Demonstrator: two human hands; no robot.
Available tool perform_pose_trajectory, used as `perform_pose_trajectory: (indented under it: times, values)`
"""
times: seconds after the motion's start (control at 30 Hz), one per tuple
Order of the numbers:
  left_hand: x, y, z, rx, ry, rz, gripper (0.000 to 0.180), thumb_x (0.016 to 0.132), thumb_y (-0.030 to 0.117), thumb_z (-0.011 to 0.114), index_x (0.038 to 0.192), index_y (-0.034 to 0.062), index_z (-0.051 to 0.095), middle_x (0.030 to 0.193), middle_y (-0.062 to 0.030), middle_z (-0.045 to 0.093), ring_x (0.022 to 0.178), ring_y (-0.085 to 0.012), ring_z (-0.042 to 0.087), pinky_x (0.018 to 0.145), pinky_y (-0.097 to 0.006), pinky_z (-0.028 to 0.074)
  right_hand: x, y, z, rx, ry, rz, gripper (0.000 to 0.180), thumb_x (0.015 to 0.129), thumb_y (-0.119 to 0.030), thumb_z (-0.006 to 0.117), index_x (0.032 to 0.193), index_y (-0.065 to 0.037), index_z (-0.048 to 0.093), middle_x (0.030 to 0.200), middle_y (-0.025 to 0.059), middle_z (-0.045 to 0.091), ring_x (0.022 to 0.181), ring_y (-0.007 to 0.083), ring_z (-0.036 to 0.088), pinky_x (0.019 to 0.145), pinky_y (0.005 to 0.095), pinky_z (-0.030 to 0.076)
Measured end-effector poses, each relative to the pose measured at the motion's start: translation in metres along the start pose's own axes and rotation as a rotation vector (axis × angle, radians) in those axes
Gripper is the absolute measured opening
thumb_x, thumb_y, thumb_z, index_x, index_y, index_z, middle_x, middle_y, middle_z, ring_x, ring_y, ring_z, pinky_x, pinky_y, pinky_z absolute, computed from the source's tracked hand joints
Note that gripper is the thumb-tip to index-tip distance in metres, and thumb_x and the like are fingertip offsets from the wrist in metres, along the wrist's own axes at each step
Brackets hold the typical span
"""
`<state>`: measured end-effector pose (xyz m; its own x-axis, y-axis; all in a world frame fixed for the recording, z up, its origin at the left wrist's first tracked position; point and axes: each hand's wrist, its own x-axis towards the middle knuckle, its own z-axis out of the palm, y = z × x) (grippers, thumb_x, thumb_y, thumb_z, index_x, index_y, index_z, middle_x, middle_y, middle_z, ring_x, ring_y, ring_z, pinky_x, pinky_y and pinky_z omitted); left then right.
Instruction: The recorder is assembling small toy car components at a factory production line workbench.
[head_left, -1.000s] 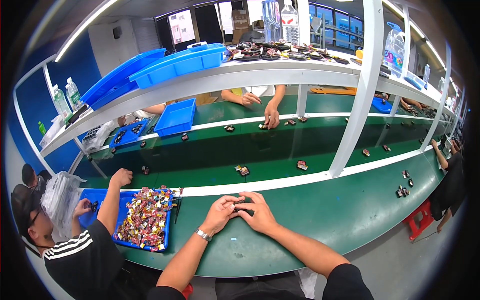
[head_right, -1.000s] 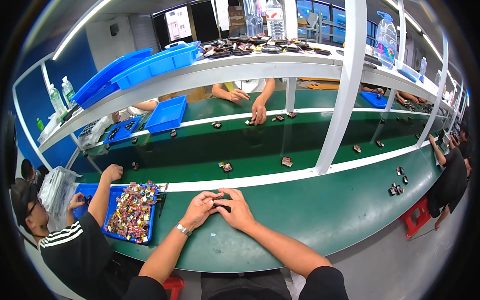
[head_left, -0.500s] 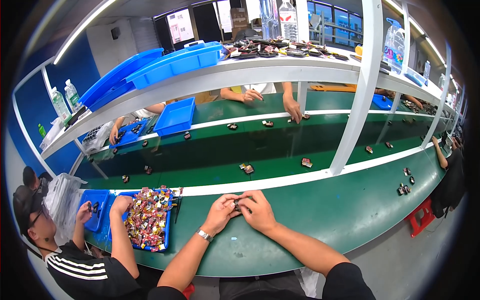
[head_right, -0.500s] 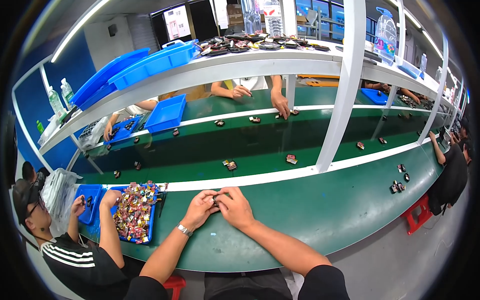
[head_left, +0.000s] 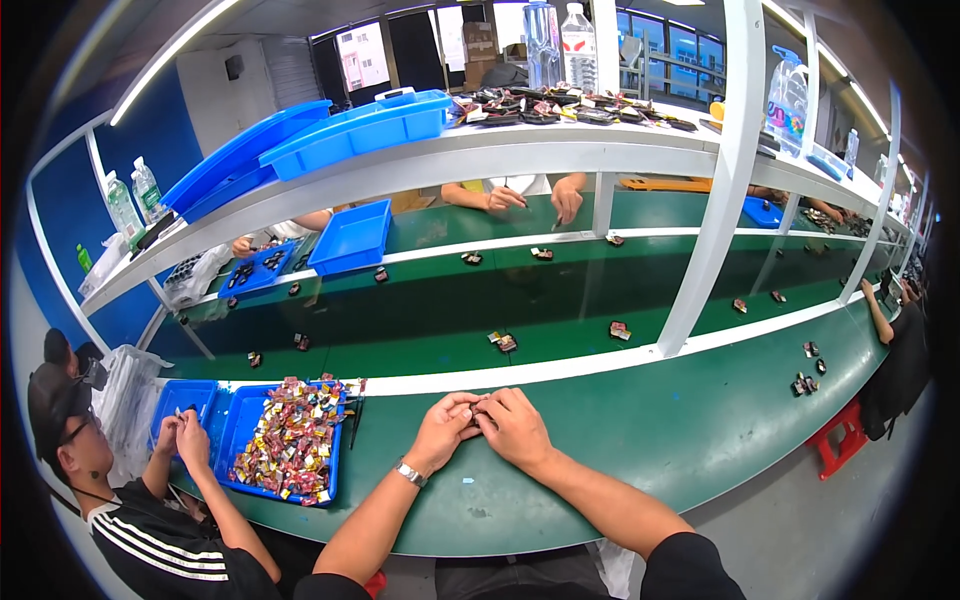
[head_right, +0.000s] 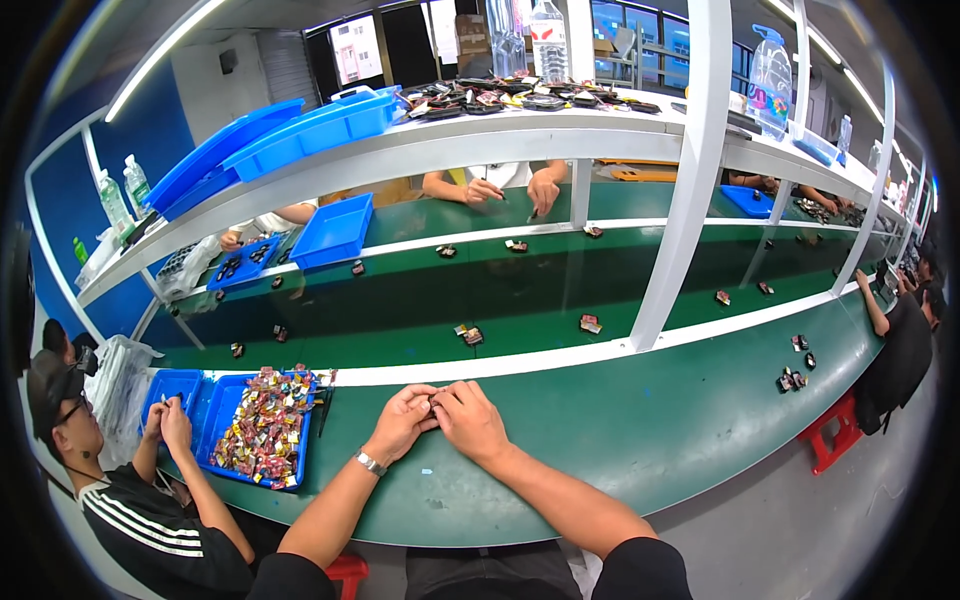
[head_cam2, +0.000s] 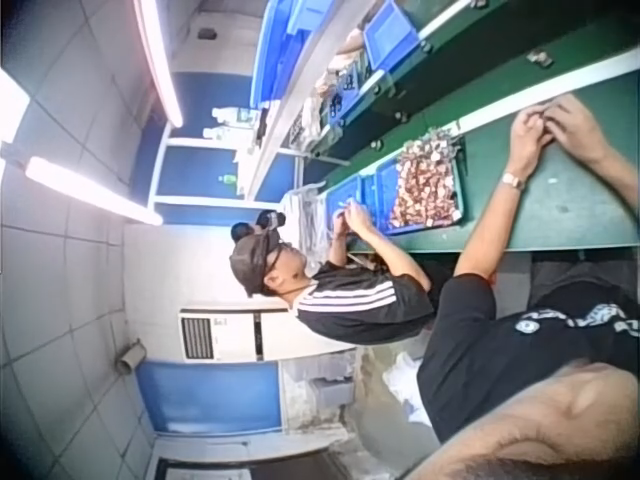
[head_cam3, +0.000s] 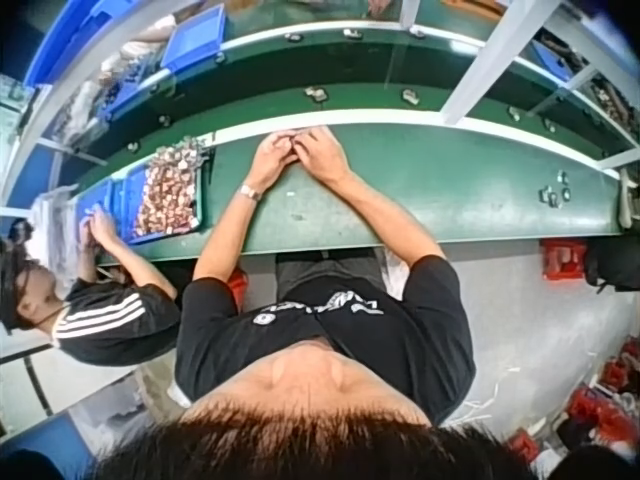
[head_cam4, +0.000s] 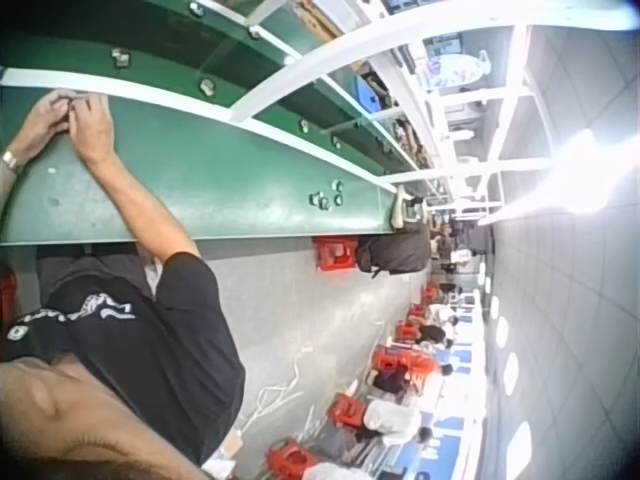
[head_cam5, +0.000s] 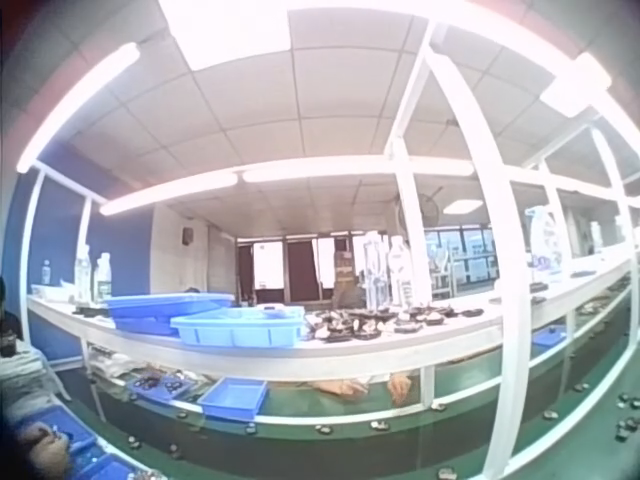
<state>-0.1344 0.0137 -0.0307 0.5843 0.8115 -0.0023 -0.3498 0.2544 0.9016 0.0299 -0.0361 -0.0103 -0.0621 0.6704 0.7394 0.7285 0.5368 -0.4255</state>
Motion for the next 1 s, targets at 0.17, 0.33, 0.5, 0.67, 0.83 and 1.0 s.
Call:
perform_pose_trajectory:
  times: [0.17, 0.33, 0.5, 0.67, 0.83, 1.0]
  values:
    - [0.001, -0.003, 0.004, 0.054, 0.037, 0.002, 0.022, 0.100, 0.008, 0.051, 0.121, 0.0019, 0.051, 0.116, -0.0082, 0.063, 0.107, -0.0173, 0.062, 0.094, -0.036, 0.053, -0.003, 0.000, 0.004, -0.078, -0.018, 0.041, 0.014, 0.077, -0.006, 0.071, 0.090, -0.007, 0.066, 0.090, 0.0049, 0.058, 0.086, 0.0242, 0.059, 0.071, 0.0366, 0.053]
    - [0.003, -0.005, 0.001, 0.071, 0.056, 0.037, 0.023, 0.100, 0.007, 0.050, 0.122, 0.0015, 0.051, 0.114, -0.0083, 0.064, 0.105, -0.0174, 0.063, 0.092, -0.036, 0.054, 0.001, 0.002, -0.001, 0.086, 0.004, 0.067, 0.015, 0.078, -0.005, 0.071, 0.091, -0.004, 0.065, 0.095, 0.0071, 0.059, 0.087, 0.0240, 0.061, 0.071, 0.0335, 0.054]
    - [0.004, -0.005, 0.009, 0.105, 0.059, 0.047, 0.028, 0.100, 0.007, 0.051, 0.127, 0.0022, 0.049, 0.118, -0.0099, 0.064, 0.106, -0.0173, 0.063, 0.091, -0.036, 0.054, 0.003, 0.014, -0.003, 0.351, -0.040, 0.298, 0.017, 0.081, -0.003, 0.071, 0.097, -0.001, 0.065, 0.102, 0.0100, 0.060, 0.083, 0.0211, 0.066, 0.070, 0.0296, 0.055]
    - [-0.018, 0.057, 0.031, 1.387, 0.126, 0.680, 0.028, 0.087, 0.009, 0.064, 0.115, 0.0027, 0.061, 0.128, -0.0181, 0.060, 0.116, -0.0346, 0.060, 0.095, -0.042, 0.051, 0.030, 0.070, -0.004, 0.411, 0.047, 0.451, 0.009, 0.082, 0.002, 0.063, 0.092, 0.002, 0.065, 0.089, 0.0110, 0.070, 0.076, 0.0169, 0.068, 0.073, 0.0302, 0.056]
    - [-0.030, 0.105, 0.096, 2.028, -0.315, 1.130, 0.021, 0.075, 0.010, 0.062, 0.095, 0.0042, 0.060, 0.109, -0.0128, 0.064, 0.115, -0.0316, 0.058, 0.093, -0.042, 0.051, 0.061, 0.188, -0.038, 0.047, 0.183, 0.801, 0.019, 0.075, -0.011, 0.078, 0.089, -0.001, 0.071, 0.083, 0.0106, 0.072, 0.076, 0.0211, 0.069, 0.073, 0.0327, 0.054]
    - [-0.050, 0.120, 0.112, 2.171, -0.376, 1.327, 0.018, 0.079, 0.018, 0.060, 0.090, 0.0032, 0.061, 0.101, -0.0132, 0.067, 0.108, -0.0301, 0.062, 0.093, -0.041, 0.051, 0.067, 0.211, -0.039, -0.158, 0.111, 0.788, 0.024, 0.073, -0.016, 0.081, 0.090, -0.001, 0.071, 0.083, 0.0119, 0.072, 0.078, 0.0233, 0.070, 0.074, 0.0350, 0.055]
